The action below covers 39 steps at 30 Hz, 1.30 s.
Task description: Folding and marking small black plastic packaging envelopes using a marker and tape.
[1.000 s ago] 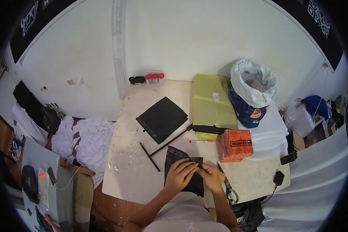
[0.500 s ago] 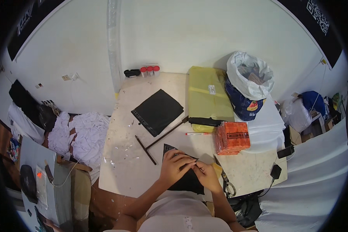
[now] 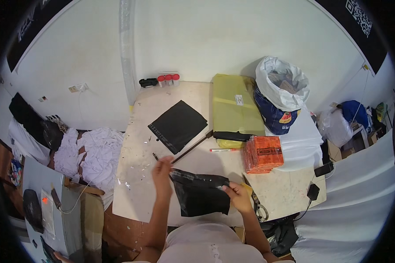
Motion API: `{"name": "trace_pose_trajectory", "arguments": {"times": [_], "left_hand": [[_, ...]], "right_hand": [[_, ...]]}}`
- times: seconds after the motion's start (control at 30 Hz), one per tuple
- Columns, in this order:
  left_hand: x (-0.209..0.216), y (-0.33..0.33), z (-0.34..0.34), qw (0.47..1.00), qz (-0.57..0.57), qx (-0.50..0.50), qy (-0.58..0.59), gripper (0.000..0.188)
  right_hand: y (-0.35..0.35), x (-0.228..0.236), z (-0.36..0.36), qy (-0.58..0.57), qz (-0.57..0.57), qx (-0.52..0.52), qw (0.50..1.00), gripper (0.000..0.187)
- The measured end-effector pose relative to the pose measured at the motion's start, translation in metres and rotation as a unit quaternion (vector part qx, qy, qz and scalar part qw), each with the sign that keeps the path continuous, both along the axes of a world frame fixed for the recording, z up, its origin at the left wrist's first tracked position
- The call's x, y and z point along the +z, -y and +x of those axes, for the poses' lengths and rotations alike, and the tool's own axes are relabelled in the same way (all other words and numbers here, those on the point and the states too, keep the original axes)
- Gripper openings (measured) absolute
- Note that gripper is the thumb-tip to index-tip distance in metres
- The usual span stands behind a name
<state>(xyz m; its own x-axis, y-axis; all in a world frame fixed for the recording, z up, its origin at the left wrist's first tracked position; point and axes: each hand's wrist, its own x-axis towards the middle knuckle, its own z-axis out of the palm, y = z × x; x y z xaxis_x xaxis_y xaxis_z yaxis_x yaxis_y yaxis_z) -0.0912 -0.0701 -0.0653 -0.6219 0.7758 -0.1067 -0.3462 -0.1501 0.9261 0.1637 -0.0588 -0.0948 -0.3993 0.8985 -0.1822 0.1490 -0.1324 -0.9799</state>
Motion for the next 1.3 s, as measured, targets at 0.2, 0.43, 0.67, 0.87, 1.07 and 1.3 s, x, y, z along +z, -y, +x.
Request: {"name": "trace_pose_trajectory", "arguments": {"times": [0.2, 0.43, 0.67, 0.87, 1.07, 1.3], "left_hand": [[-0.014, 0.020, -0.089, 0.980, -0.020, 0.195, -0.036, 0.016], [-0.074, 0.043, -0.159, 0.951, -0.078, 0.259, -0.149, 0.018], [-0.125, 0.044, -0.157, 0.804, -0.200, 0.197, -0.525, 0.032], [-0.077, 0.029, -0.081, 0.766, -0.213, 0.215, -0.567, 0.052], [-0.090, 0.040, -0.034, 0.860, -0.139, -0.081, -0.484, 0.052], [-0.133, 0.023, -0.026, 0.713, -0.242, -0.122, -0.647, 0.054]], "right_hand": [[-0.007, -0.002, 0.011, -0.086, -0.050, -0.107, 0.989, 0.015], [-0.015, -0.003, 0.014, -0.126, -0.038, -0.134, 0.982, 0.023], [-0.009, -0.014, 0.009, 0.090, 0.074, -0.103, 0.988, 0.020], [0.021, -0.010, -0.020, 0.100, 0.172, -0.156, 0.967, 0.013], [0.046, 0.009, -0.035, 0.065, 0.248, -0.145, 0.956, 0.016], [0.041, -0.020, -0.018, 0.051, 0.218, -0.178, 0.958, 0.023]]}}
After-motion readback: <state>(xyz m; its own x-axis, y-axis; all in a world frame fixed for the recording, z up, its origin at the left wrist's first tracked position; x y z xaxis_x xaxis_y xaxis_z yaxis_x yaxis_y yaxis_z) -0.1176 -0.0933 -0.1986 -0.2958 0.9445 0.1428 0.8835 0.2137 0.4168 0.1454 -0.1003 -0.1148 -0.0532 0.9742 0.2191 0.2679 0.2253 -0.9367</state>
